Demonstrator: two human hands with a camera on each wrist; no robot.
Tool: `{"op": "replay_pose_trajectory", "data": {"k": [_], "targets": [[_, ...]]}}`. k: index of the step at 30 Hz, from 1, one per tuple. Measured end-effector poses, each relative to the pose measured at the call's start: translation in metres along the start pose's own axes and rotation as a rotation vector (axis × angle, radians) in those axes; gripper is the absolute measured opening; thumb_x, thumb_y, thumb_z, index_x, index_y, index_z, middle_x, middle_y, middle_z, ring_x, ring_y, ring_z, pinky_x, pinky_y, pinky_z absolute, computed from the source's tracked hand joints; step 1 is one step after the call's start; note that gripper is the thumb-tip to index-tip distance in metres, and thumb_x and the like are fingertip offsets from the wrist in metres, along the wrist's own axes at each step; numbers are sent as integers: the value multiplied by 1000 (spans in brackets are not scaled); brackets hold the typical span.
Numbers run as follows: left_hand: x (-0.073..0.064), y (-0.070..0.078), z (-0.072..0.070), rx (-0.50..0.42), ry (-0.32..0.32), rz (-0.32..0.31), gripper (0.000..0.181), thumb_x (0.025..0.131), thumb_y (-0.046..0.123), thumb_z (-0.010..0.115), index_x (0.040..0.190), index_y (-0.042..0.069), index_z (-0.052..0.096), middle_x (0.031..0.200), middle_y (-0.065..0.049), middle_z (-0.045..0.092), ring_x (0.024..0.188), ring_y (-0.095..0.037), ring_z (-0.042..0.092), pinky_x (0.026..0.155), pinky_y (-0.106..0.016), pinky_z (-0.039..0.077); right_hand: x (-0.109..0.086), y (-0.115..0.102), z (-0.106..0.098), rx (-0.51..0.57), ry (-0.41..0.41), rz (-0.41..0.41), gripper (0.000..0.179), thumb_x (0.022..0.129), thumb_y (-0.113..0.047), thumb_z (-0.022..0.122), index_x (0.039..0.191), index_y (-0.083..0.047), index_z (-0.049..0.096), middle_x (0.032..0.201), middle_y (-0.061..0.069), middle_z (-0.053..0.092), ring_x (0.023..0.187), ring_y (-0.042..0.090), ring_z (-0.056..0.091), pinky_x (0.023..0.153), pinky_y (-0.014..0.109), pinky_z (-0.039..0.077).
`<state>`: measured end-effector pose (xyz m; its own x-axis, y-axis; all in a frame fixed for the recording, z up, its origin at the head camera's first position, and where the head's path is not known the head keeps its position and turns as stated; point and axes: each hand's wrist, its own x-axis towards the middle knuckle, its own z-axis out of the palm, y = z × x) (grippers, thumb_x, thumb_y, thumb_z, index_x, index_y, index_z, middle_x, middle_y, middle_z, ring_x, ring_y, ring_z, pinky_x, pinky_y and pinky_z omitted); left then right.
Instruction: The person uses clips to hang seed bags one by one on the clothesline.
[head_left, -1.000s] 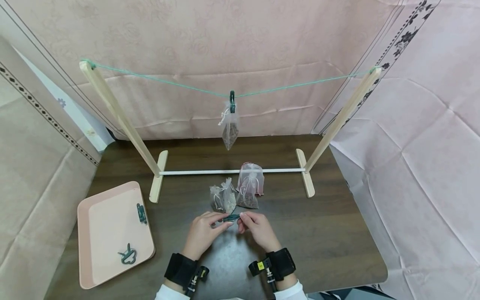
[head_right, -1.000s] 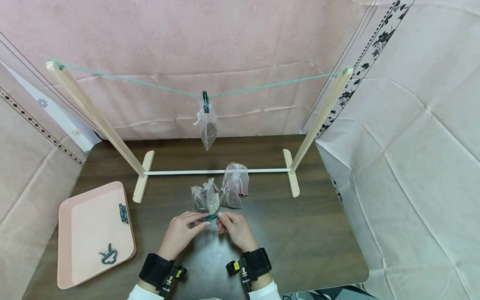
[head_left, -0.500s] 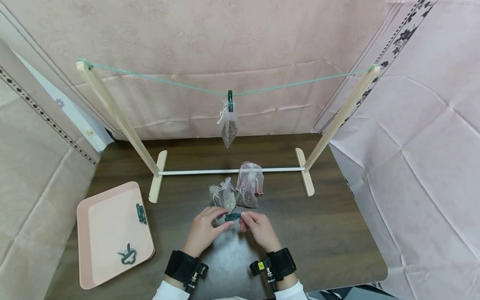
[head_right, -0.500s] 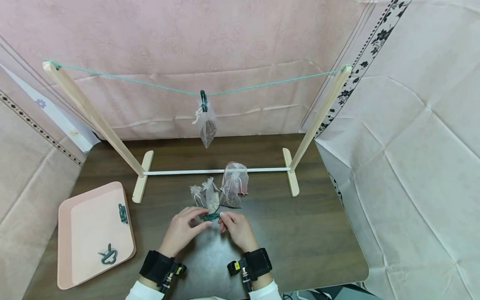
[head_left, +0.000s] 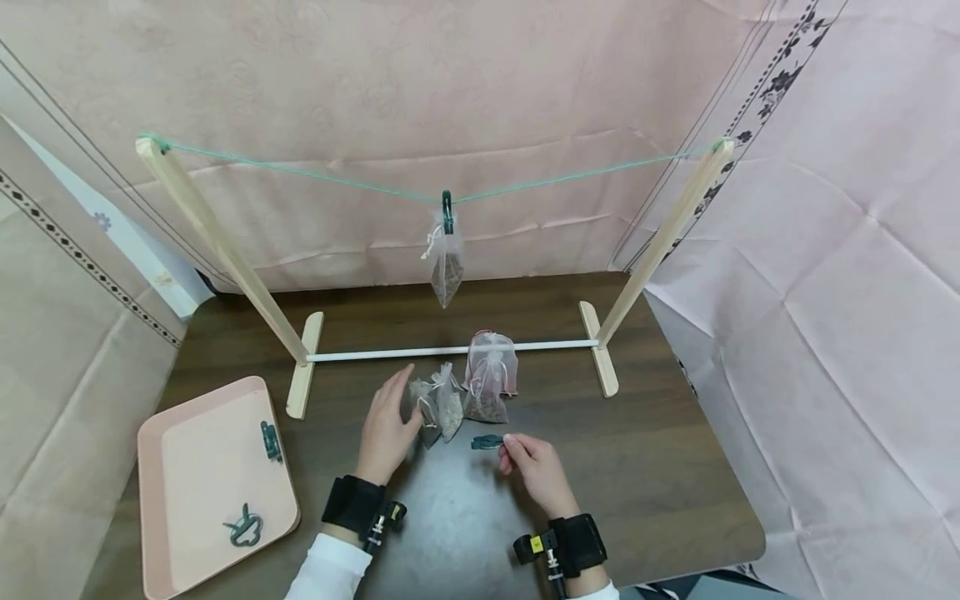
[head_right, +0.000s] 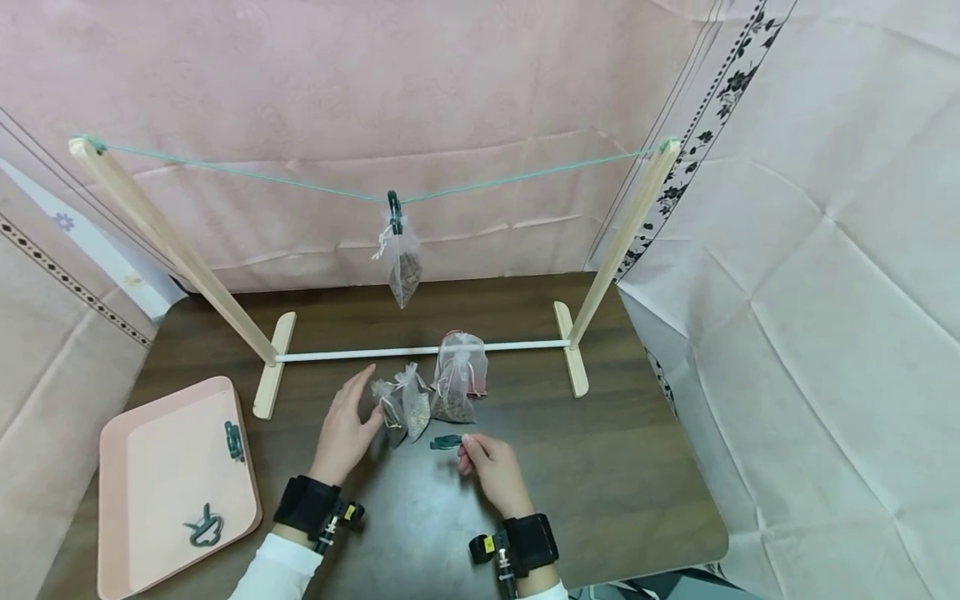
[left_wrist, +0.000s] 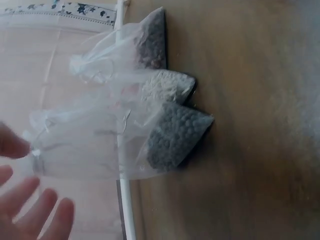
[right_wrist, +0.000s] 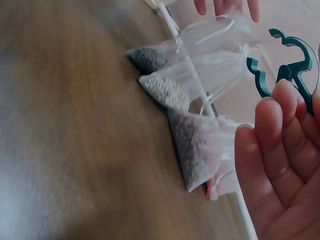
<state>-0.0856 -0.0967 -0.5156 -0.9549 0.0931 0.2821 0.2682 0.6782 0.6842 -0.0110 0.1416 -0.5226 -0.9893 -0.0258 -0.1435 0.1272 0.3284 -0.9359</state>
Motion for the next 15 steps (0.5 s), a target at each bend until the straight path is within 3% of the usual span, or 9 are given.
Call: {"op": "replay_pose_trajectory", "data": {"k": [2, 5, 10, 15], "targets": [[1, -3, -1, -14, -53, -12, 74, 77, 6, 63, 140, 27, 28, 134, -1, 42, 119, -22, 39, 90, -42, 37, -4, -1, -2, 17, 1, 17, 39, 92, -39, 43, 80, -8, 63, 68, 4, 61, 66, 19, 58, 69, 35, 46], [0, -8, -1, -42, -87, -25, 68, 79, 6, 62, 137, 26, 33, 129, 1, 47, 116, -21, 41, 89, -41, 38, -13, -7, -6, 50, 8, 37, 35, 93, -33, 44, 80, -6, 62, 69, 9, 61, 69, 23, 58, 71, 38, 45], [-5, -11, -1, -67, -59, -60, 37, 81, 15, 62, 116, 23, 56, 112, 3, 56, 104, -17, 50, 82, -40, 41, -21, -14, -13, 37, 37, 43, 34, 94, -28, 44, 80, -4, 62, 70, 12, 61, 70, 27, 57, 72, 42, 44], [-8, -11, -3, -62, -42, -62, 19, 82, 22, 65, 100, 24, 62, 98, 8, 59, 94, -12, 54, 78, -35, 44, -15, 10, -22, 25, 68, 45, 42, 92, -38, 43, 83, -2, 62, 69, 7, 61, 68, 21, 58, 71, 41, 45]]}}
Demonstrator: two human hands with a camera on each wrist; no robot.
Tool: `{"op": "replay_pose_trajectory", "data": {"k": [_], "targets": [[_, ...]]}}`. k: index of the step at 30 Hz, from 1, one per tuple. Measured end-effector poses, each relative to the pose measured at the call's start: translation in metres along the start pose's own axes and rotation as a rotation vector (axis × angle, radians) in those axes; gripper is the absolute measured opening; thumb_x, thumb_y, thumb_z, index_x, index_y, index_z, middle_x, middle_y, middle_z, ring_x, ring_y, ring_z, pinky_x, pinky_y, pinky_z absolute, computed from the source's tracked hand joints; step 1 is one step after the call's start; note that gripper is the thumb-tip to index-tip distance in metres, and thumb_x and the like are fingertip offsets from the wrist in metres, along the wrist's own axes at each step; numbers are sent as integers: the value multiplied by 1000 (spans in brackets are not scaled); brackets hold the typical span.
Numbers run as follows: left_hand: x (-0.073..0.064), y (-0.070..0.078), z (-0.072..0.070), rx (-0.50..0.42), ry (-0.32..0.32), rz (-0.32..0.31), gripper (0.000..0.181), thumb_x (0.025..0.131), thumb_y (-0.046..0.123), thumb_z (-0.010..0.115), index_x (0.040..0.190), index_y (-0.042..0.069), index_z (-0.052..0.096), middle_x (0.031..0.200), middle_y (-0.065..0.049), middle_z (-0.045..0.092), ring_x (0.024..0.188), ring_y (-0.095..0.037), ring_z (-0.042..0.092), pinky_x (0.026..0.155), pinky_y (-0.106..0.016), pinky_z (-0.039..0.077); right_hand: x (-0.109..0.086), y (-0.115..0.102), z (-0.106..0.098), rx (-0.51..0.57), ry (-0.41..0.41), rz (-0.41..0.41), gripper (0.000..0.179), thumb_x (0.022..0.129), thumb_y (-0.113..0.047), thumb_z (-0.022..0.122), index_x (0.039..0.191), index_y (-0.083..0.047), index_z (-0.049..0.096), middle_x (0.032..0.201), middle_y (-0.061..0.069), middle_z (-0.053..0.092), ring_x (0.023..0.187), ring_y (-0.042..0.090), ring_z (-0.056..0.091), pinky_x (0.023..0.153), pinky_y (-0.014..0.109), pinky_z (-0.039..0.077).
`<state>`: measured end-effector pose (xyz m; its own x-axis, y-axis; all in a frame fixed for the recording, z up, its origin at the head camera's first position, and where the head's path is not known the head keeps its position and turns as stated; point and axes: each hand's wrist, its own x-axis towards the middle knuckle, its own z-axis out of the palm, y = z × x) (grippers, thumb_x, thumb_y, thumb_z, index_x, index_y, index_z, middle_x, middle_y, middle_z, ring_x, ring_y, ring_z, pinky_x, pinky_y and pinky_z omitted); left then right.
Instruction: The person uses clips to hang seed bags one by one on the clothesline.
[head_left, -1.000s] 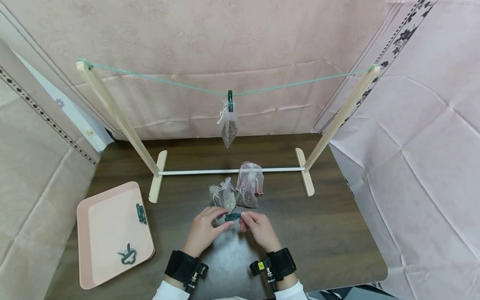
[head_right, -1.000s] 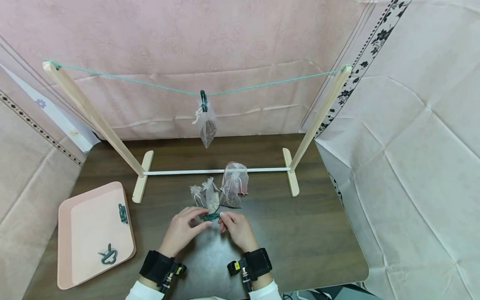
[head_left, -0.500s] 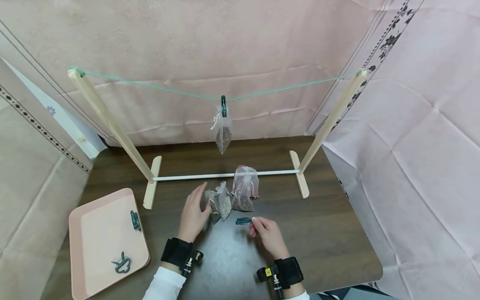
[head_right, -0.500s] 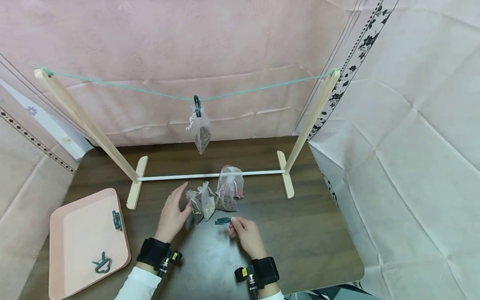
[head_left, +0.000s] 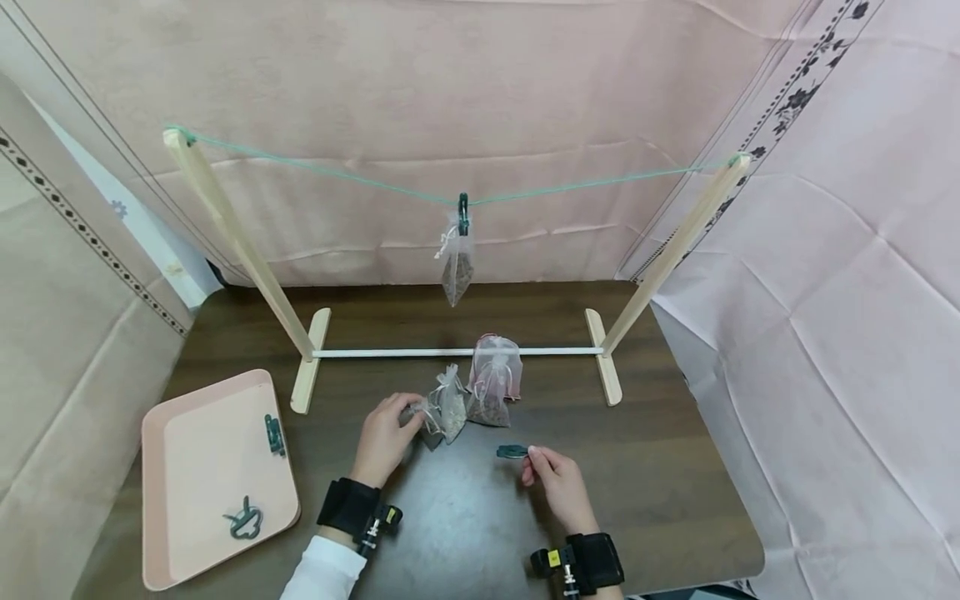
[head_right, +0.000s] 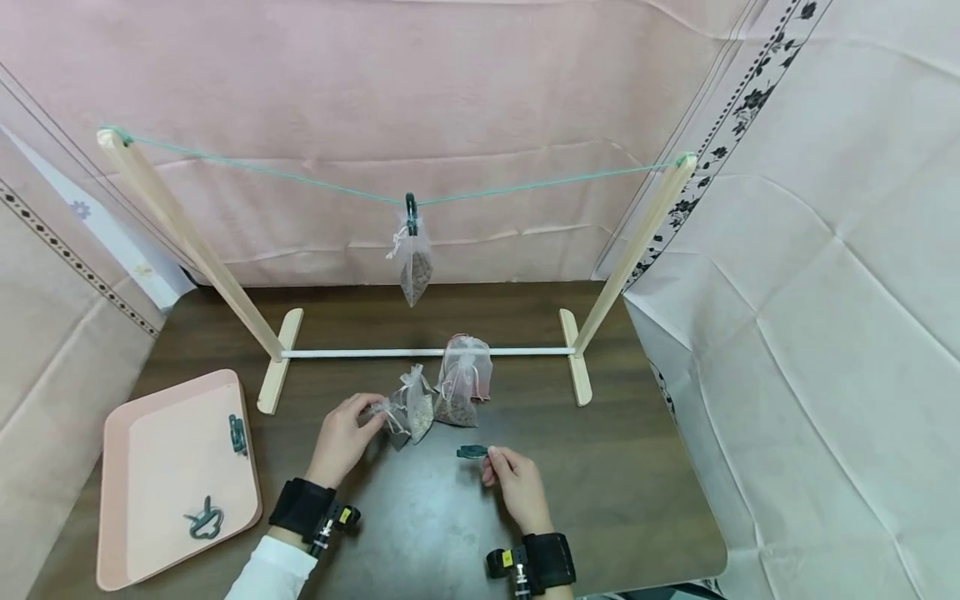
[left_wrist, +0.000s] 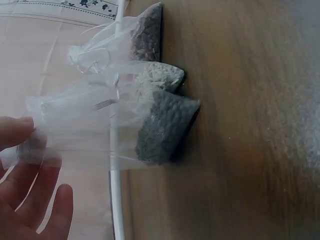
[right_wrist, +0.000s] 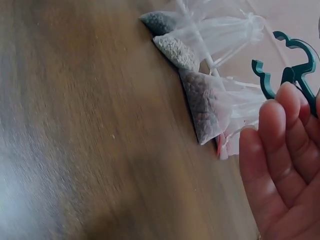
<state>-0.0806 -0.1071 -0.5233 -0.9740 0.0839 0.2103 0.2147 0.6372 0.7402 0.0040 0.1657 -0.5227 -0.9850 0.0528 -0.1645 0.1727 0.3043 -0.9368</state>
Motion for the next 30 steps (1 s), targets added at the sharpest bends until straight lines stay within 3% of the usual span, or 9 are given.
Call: {"op": "replay_pose_trajectory", "data": {"k": [5, 11, 15, 21, 30], "targets": [[-1, 6, -7, 18, 4, 30, 14, 81, 21, 66, 95, 22, 64, 91, 9, 60, 85, -9, 55, 72, -31, 45, 12, 10, -3, -34, 47, 5, 47, 89, -46, 45, 82, -4, 63, 69, 2, 60, 68, 18, 57, 71, 42, 46], [3, 17, -20, 7, 2, 60, 13, 81, 19, 66, 94, 20, 65, 87, 10, 59, 75, -4, 53, 64, -26, 44, 26, -17, -9, -95, 89, -102, 38, 91, -40, 46, 79, -9, 64, 70, -2, 61, 69, 14, 58, 71, 42, 47], [8, 25, -31, 0, 23, 99, 15, 81, 19, 66, 96, 20, 66, 87, 11, 59, 74, -4, 52, 62, -25, 44, 37, -47, -14, -182, 115, -240, 34, 91, -40, 46, 76, -15, 65, 68, -7, 61, 68, 9, 58, 65, 32, 48], [22, 41, -50, -7, 69, 158, 15, 81, 20, 66, 97, 19, 66, 86, 11, 59, 71, -4, 51, 60, -24, 43, 53, -104, -24, -322, 134, -505, 30, 92, -33, 46, 74, -18, 63, 68, -10, 61, 66, 5, 58, 61, 26, 47], [58, 62, -85, 13, 145, 234, 19, 83, 22, 64, 100, 15, 67, 83, 6, 60, 67, -7, 51, 57, -25, 42, 65, -201, -42, -454, 155, -806, 28, 93, -29, 46, 74, -17, 62, 69, -10, 60, 66, 2, 57, 61, 23, 46]]}}
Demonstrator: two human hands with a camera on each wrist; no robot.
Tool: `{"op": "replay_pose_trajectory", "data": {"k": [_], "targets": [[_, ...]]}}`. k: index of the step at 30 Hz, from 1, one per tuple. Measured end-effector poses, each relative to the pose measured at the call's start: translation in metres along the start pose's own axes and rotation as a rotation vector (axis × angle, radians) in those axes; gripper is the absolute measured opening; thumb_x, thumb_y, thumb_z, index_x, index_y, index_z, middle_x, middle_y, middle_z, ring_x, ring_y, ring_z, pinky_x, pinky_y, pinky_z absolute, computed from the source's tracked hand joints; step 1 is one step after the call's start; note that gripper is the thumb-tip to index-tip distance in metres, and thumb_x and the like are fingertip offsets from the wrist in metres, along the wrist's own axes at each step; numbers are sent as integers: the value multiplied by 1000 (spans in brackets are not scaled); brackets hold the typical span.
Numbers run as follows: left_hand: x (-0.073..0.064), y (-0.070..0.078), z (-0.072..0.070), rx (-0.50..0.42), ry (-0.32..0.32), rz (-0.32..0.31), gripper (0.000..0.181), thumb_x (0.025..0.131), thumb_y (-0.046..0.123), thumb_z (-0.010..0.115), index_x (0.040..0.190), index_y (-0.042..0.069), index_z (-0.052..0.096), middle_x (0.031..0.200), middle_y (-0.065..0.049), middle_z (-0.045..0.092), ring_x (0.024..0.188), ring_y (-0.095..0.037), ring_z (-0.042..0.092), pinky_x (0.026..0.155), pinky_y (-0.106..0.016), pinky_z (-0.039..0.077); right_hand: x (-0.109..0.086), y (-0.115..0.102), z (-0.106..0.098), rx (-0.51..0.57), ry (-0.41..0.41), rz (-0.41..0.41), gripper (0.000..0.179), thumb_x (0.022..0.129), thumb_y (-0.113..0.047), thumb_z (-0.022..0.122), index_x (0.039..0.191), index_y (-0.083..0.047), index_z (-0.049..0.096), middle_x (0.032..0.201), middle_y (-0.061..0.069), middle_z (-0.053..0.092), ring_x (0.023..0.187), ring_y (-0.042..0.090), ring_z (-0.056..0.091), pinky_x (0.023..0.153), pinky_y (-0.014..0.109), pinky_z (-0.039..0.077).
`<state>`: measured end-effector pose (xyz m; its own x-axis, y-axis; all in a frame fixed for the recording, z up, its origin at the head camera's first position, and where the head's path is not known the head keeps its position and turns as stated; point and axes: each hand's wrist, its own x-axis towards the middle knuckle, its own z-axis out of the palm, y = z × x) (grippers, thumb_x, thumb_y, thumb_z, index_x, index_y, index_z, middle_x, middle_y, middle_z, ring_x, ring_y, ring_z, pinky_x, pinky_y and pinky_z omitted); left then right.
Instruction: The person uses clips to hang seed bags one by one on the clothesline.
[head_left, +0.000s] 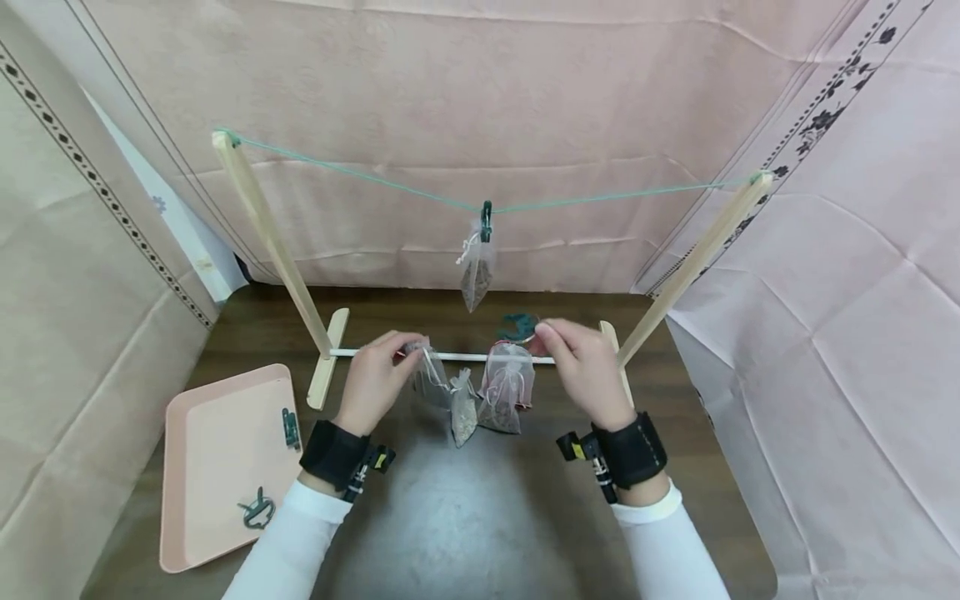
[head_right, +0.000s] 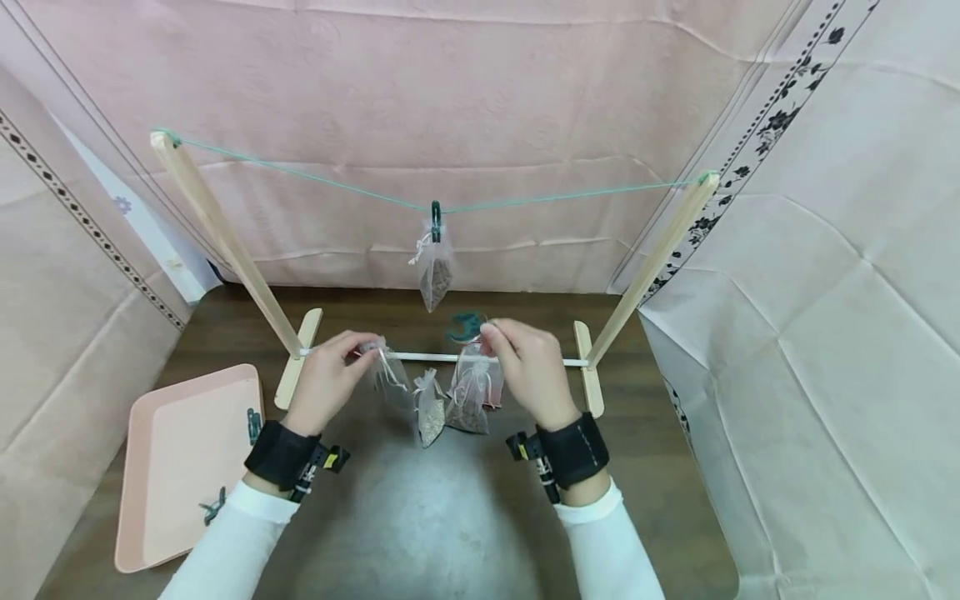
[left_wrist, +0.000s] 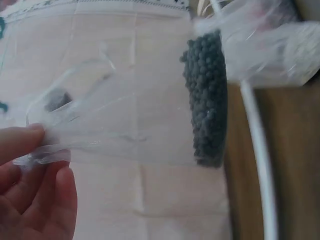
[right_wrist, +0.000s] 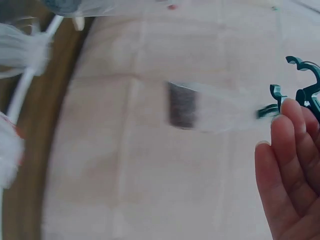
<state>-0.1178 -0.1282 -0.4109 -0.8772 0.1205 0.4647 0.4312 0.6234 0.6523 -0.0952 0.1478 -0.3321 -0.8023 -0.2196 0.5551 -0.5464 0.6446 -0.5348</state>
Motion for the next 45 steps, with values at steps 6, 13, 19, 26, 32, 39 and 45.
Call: {"op": "replay_pose_trajectory", "data": {"k": [6, 13, 19, 26, 32, 39, 45], "targets": [[36, 2, -20, 18, 66, -1, 18, 84, 21, 63, 100, 14, 67, 82, 2, 61, 68, -10, 52, 59, -27, 41, 53, -19, -27, -106, 12, -159, 28, 92, -27, 48, 72, -14, 63, 67, -7, 60, 63, 6, 55, 61, 25, 44], [78, 14, -45, -28, 102, -98, 19, 82, 28, 64, 96, 16, 64, 81, 1, 62, 72, -11, 55, 61, -28, 43, 107, -39, -42, -207, -39, -216, 32, 93, -31, 46, 72, -13, 64, 64, -5, 59, 57, 7, 52, 57, 25, 39], [108, 27, -51, -73, 36, -89, 21, 84, 29, 62, 98, 14, 64, 85, 1, 61, 78, -12, 55, 68, -28, 44, 145, -57, -38, -313, -151, -237, 36, 92, -36, 44, 69, -14, 60, 62, -5, 57, 57, 10, 49, 58, 26, 38], [134, 40, -47, -62, -9, -67, 22, 83, 30, 63, 97, 13, 65, 88, 2, 58, 81, -12, 51, 71, -27, 42, 172, -70, -22, -447, -272, -262, 33, 93, -36, 44, 82, -12, 64, 60, -1, 50, 55, 14, 44, 54, 27, 35], [149, 50, -48, -87, -28, -94, 23, 84, 28, 62, 101, 13, 67, 88, 1, 60, 80, -11, 53, 69, -26, 43, 186, -82, -15, -564, -334, -293, 33, 93, -35, 44, 74, -13, 59, 59, 0, 48, 55, 16, 44, 52, 29, 35], [158, 54, -47, -153, -78, -170, 29, 85, 30, 60, 107, 12, 66, 90, 0, 64, 75, -7, 58, 64, -23, 46, 192, -87, -7, -658, -394, -284, 34, 93, -34, 44, 68, -14, 55, 56, 1, 42, 53, 16, 43, 49, 28, 32], [165, 57, -53, -160, -57, -166, 28, 86, 30, 58, 105, 10, 66, 91, -1, 65, 78, -8, 59, 68, -23, 46, 194, -94, -2, -726, -413, -291, 34, 93, -34, 44, 76, -12, 63, 58, 1, 46, 55, 16, 45, 50, 29, 38]]}}
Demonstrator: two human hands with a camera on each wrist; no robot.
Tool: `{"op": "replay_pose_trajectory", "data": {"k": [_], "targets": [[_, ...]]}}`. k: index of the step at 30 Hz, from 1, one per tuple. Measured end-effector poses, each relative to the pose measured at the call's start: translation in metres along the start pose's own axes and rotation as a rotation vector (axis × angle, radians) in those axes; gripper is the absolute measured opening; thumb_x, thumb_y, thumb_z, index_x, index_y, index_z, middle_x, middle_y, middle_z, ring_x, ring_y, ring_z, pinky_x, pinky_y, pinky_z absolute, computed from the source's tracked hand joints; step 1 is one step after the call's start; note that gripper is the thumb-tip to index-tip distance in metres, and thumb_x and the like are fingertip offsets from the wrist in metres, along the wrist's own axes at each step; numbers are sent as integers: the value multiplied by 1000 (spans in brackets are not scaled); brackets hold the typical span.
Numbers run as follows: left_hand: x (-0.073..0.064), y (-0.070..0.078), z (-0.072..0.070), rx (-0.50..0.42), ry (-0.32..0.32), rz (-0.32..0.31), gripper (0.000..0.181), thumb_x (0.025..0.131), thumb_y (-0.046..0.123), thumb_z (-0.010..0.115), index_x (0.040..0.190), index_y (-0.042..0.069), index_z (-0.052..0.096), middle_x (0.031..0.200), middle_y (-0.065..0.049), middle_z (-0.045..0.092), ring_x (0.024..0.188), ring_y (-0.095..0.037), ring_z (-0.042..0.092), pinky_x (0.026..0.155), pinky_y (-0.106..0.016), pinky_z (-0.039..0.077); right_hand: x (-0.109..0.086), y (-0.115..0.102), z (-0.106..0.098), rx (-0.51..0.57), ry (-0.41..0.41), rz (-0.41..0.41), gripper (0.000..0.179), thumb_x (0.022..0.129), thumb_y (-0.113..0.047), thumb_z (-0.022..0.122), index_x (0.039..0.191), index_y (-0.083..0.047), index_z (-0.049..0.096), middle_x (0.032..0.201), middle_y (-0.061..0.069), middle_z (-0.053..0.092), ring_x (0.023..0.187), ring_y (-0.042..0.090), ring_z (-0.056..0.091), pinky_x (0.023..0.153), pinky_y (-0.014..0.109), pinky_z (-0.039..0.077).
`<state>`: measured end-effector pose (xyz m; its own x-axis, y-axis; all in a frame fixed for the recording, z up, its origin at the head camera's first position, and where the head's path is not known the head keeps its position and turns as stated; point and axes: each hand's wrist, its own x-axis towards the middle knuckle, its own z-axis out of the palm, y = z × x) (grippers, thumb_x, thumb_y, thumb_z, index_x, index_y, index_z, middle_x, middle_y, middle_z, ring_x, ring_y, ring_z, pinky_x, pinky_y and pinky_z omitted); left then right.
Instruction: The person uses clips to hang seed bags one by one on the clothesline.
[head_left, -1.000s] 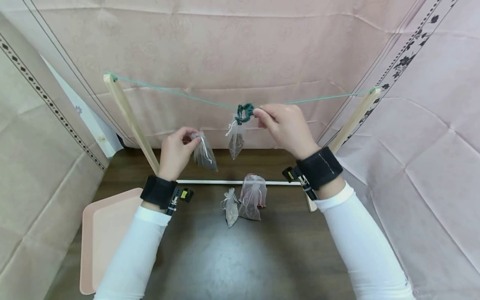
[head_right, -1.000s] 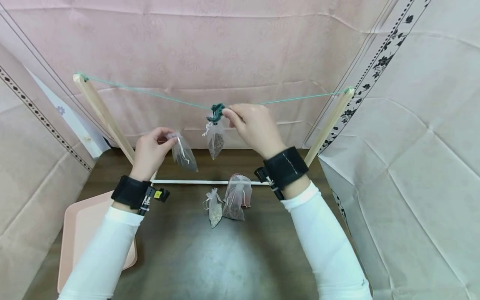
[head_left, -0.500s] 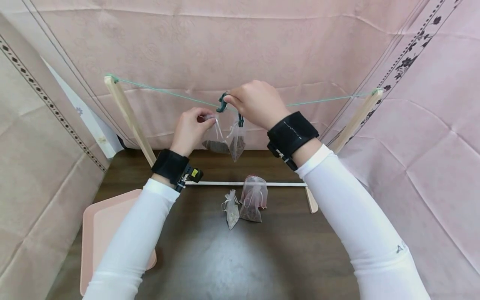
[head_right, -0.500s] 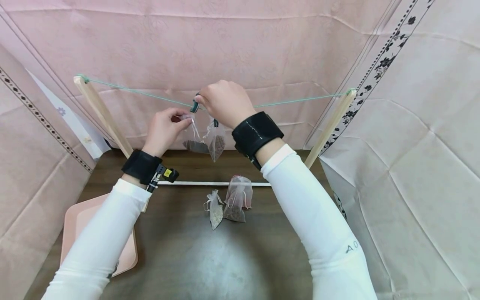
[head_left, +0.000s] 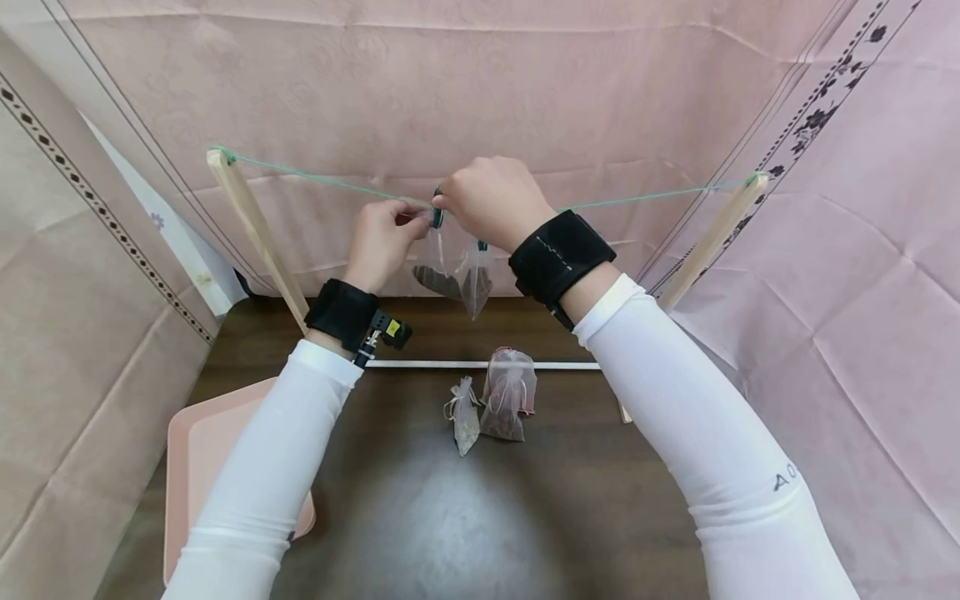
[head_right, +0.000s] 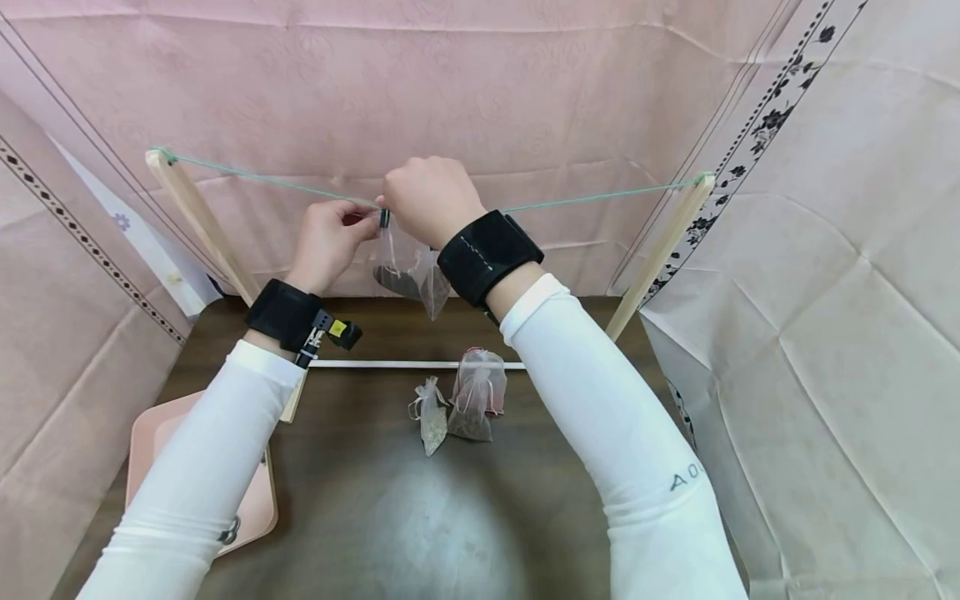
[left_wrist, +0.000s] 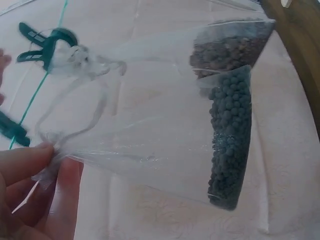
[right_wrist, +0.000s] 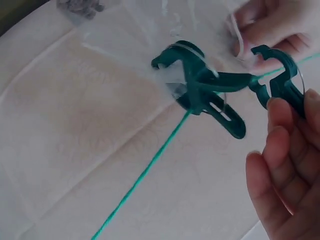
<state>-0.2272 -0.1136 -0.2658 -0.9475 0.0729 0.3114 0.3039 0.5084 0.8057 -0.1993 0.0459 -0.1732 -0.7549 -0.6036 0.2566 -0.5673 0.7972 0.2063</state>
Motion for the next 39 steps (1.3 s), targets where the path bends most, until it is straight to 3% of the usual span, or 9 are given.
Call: {"op": "replay_pose_trajectory", "data": {"k": [4, 11, 20, 24, 34, 39], "targets": [[1, 1, -3, 25, 15, -7, 30, 85, 36, 58, 103, 13, 68, 89, 1, 65, 79, -6, 58, 69, -22, 45, 1, -1, 4, -51, 13, 9, 33, 93, -34, 44, 85, -12, 66, 60, 1, 50, 55, 17, 45, 50, 30, 39], [1, 0, -2, 30, 6, 3, 31, 83, 41, 59, 100, 17, 68, 88, 4, 65, 81, -5, 57, 71, -22, 44, 1, 1, 13, -104, 60, -10, 36, 93, -34, 44, 78, -10, 65, 56, 0, 44, 51, 16, 38, 47, 28, 32], [0, -2, -1, -161, -4, 50, 24, 82, 31, 63, 99, 15, 68, 88, 1, 65, 81, -10, 59, 72, -24, 45, 3, 2, 15, -133, 75, -42, 37, 93, -35, 44, 77, -10, 65, 55, 0, 43, 51, 16, 37, 46, 29, 33], [0, -3, -2, -190, -6, 51, 24, 82, 31, 64, 99, 15, 67, 88, 0, 65, 81, -11, 59, 71, -24, 44, 4, 2, 16, -126, 68, -50, 37, 93, -35, 43, 80, -9, 67, 56, 0, 46, 52, 16, 40, 48, 29, 35], [-18, 21, -15, -190, -51, 34, 22, 84, 22, 63, 100, 7, 67, 91, -9, 64, 82, -14, 58, 67, -24, 43, 6, 7, 16, 12, -38, 31, 35, 93, -37, 44, 83, -12, 66, 57, 1, 42, 54, 16, 44, 50, 28, 36], [-13, 11, -16, -218, -98, 37, 22, 82, 27, 65, 98, 13, 68, 91, -5, 65, 83, -13, 59, 70, -25, 44, 9, 14, 15, 153, -98, 39, 32, 93, -35, 44, 91, -13, 67, 68, 1, 54, 62, 16, 49, 59, 29, 40]]}}
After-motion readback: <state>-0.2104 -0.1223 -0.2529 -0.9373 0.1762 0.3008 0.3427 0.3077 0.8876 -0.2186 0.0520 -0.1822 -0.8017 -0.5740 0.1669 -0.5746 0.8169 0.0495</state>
